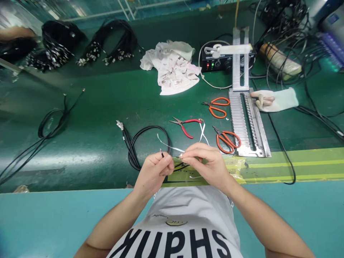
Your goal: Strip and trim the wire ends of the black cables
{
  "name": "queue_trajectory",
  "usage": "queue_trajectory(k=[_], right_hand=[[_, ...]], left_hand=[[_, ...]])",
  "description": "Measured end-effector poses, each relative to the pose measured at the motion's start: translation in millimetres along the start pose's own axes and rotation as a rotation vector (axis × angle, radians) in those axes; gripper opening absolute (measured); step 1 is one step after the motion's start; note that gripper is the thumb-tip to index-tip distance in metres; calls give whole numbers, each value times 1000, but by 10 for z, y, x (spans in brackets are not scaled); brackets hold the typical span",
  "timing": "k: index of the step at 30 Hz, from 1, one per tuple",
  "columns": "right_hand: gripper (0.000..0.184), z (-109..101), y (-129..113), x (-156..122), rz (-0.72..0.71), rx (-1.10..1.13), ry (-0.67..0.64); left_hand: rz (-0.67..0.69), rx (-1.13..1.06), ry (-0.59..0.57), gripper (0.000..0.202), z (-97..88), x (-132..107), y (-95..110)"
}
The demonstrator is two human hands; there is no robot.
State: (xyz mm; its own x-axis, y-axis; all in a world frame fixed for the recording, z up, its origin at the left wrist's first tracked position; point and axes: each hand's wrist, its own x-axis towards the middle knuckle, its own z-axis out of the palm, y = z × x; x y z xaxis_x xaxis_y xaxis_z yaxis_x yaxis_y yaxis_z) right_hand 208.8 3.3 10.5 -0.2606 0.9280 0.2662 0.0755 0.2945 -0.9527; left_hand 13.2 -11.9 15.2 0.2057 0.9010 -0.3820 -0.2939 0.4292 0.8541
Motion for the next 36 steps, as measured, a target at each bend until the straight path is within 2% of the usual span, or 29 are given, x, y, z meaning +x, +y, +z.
queue_trajectory(k=[3,5,9,14,17,20,24,27,33,36], right_hand=[[14,8,7,-3,-12,-93,-30],[14,27,25,-13,0,-111,-61],[12,56,51,-32,48,-117,-82],[11,65,20,-42,126,-124,-91],[14,75,-5,-47,126,-149,-95],[16,77,-18,-50,103,-222,-81],[15,22,-6,-56,83,-290,-38],[12,-49,8,-72,100,-289,16],[9,-123,2,-117,141,-255,93],[9,-122,1,-128,166,-221,88]], left_hand=[[116,98,68,25,32,-42,3],[166,189,106,26,55,-52,1],[207,297,137,20,79,-52,-30],[253,350,195,15,101,-58,-76],[262,342,208,16,112,-54,-88],[245,288,174,19,120,-37,-91],[196,123,71,25,117,-5,-68],[197,58,-15,31,93,19,-21],[133,26,-87,20,25,77,72],[93,-11,-128,27,22,94,90]])
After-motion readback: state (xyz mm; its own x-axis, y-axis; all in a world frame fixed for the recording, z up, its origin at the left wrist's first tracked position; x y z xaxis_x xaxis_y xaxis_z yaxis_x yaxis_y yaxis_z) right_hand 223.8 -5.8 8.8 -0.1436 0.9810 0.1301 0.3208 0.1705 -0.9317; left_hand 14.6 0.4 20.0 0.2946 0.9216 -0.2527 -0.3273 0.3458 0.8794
